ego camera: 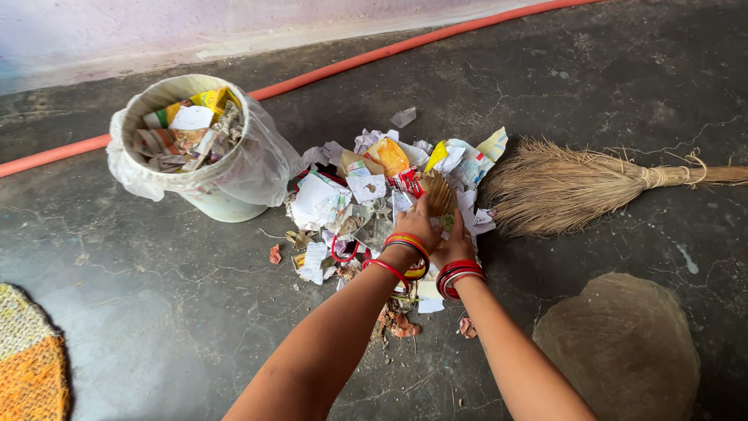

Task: The person sits on the floor and sorts a pile of mixed waste by hand, picking up pieces of paper, wrappers, and organic debris and placing them into a white bucket lined with a plastic bag. The person handles items one at a time, occasionally adjusting the pile and pressing items into the bucket.

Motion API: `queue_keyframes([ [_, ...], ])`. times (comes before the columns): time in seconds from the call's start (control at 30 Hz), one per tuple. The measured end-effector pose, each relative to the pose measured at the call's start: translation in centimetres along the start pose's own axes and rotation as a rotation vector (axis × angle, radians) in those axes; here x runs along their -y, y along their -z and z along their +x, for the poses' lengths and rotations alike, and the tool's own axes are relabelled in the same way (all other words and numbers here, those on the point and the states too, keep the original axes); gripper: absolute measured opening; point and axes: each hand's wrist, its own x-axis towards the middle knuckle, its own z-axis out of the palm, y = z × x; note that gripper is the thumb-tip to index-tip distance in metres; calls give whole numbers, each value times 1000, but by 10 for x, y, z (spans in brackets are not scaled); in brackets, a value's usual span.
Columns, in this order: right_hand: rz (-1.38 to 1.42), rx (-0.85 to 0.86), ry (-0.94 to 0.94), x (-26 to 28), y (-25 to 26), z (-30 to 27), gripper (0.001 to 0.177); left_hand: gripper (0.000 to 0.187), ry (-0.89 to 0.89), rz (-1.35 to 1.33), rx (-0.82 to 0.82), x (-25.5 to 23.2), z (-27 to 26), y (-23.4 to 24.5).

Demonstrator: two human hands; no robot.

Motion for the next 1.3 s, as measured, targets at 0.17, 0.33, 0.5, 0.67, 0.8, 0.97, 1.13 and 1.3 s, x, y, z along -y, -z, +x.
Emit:
queue_keyframes([
  [0.17,117,77,-81,-17,-21,13,106,90,264,-64,48,-20,-2,15],
  [0.33,92,-119,138,-7,-22,1,89,75,226,-284,0,-9,-4,12],
  [0.5,211,-221,36,28,2,-11,48,64,80,-443,-111,5,-3,7],
  [0.67,210,-337,141,48,31,-16,47,53,86,-529,-177,8,-9,22],
  [0.8,277,-333,170,50,39,-15,52,53,36,-508,-246,19,-12,40],
  [0.97,544,-193,217,58,41,-17,57,55,69,-547,-298,32,-10,53],
  [1.13,776,59,-105,90,55,-29,65,60,87,-548,-283,43,-10,72],
  [1.3,868,226,-92,125,66,-45,64,57,66,-723,-250,47,-14,98],
])
